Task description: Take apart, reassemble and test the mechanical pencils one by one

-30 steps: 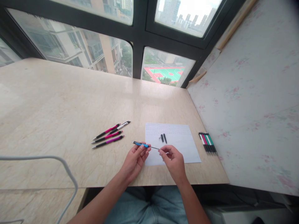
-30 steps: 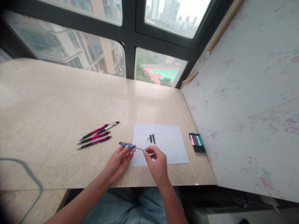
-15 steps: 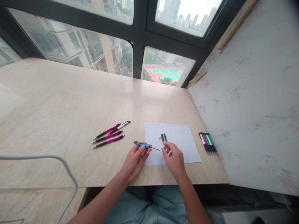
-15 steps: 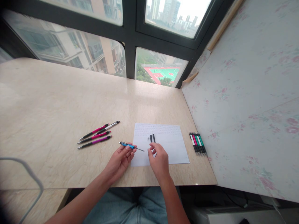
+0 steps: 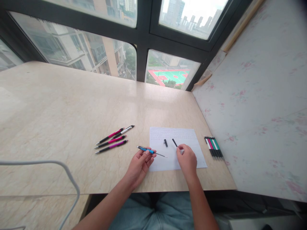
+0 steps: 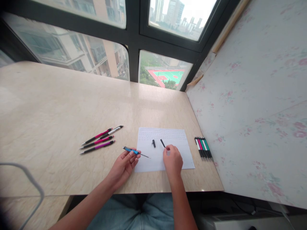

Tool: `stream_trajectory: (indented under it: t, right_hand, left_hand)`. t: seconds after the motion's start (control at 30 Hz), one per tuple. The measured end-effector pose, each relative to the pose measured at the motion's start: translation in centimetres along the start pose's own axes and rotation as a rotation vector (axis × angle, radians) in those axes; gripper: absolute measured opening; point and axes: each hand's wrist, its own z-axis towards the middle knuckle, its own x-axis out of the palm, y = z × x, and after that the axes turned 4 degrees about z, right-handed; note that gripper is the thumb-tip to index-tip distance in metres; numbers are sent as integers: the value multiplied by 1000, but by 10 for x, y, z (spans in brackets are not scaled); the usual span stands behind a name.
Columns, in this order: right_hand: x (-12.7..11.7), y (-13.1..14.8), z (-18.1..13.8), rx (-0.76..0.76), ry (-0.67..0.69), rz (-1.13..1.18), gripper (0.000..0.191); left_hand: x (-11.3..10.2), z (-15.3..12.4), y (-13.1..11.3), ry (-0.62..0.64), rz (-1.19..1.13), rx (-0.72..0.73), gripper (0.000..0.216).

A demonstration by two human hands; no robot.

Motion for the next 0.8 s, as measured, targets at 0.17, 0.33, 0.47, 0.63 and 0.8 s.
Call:
stream_trajectory:
  t: [0.17,0.33,0.47,0.63,0.8]
  right_hand:
    - [-19,-13,-10,43,157,449,16]
    - [-33,-10,-21,-72,307,613,19]
    - [-44,-3,-19,-197,288,558,16]
    - [-48,3,-19,-241,256,547,12]
    - [-44,8,-24,-250,256,542,12]
  left_hand:
    - [-1,1,1,5,3,14,16]
    - [-1,1,1,-33,6,39,16]
    - [1,0,1,-51,1,57,17]
    - [0,1,2,-52,1,57,17]
    - [-2,2,4,-35,15,58,20]
